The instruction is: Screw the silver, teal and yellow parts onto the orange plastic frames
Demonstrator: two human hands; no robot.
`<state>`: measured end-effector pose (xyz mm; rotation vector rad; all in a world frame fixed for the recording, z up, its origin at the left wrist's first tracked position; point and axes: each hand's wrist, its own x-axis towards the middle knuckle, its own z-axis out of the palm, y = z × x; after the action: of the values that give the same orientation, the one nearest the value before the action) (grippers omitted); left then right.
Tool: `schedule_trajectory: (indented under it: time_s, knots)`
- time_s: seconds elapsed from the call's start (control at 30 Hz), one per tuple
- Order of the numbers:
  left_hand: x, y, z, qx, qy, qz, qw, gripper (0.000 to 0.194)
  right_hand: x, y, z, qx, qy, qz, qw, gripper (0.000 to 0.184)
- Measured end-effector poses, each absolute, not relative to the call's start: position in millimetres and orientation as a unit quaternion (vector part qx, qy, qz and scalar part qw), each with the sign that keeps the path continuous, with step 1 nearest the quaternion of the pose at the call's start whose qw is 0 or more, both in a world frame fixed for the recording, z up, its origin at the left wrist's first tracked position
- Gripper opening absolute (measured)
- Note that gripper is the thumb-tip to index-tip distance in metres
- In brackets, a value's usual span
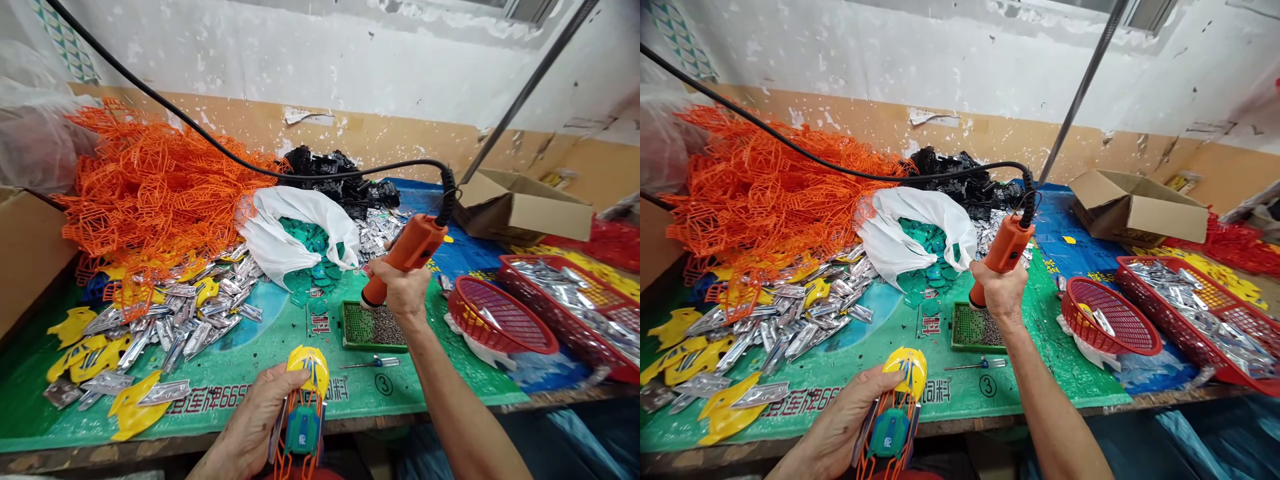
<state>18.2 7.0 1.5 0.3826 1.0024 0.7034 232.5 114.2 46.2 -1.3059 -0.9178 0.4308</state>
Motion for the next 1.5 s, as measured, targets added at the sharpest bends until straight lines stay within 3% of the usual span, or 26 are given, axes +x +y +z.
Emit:
schedule_trajectory:
  time_s: [0.37,0.63,0.87,1.5]
  knots:
    - [18.6,6.5,2.2,0.165,0.473,0.340,0.796,0.022,230.9,114.2,43.1,-0.572,-0.420,0.197,0.676,0.022]
    - [20.0,6.3,3.8,0.164,0.475,0.340,0.795,0.022,237.2,115.3,42.7,-0.543,-0.420,0.197,0.700,0.031]
    - [18.7,4.7,1.7,0.163,0.488,0.326,0.793,0.020,234.6,114.7,42.9,-0.547,-0.427,0.191,0.694,0.019]
    - [19.7,5.3,3.2,0.164,0.499,0.340,0.780,0.018,232.5,113.5,39.0,-0.560,-0.431,0.188,0.682,0.021]
